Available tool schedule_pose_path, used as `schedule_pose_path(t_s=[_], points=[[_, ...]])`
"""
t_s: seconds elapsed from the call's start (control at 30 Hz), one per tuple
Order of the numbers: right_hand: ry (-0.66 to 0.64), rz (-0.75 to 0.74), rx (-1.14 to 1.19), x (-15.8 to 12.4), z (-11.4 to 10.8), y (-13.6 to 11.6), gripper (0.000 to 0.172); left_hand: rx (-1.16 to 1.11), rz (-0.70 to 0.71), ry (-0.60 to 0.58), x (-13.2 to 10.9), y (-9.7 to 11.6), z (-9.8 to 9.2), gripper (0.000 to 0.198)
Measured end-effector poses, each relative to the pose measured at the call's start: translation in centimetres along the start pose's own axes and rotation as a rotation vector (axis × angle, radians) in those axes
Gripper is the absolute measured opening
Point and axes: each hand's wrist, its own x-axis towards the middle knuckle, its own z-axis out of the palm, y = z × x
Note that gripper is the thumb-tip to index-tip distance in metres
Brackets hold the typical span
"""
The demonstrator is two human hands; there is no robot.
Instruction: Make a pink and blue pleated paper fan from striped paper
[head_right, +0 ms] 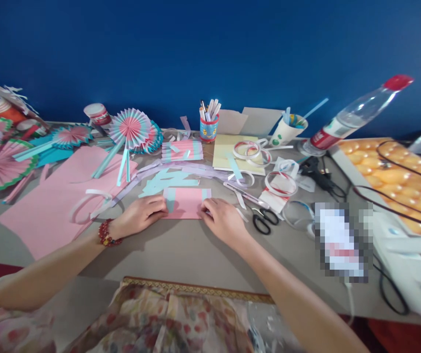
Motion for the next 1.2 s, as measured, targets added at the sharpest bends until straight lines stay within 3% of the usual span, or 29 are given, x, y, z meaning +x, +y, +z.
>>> schedule_pose_path(t_s=[0.4,1.2], points=[[-0.073,-0.032,0.202,0.6,-1.5,0.8,0.015,0.011,0.003,-0.004,-0.1,-0.1,0.2,0.028],[-0.084,-0.062,0.216,0.4,-1.1,1.5,0.013,-0.012,-0.008,0.016,-0.1,0.1,0.1,0.025]])
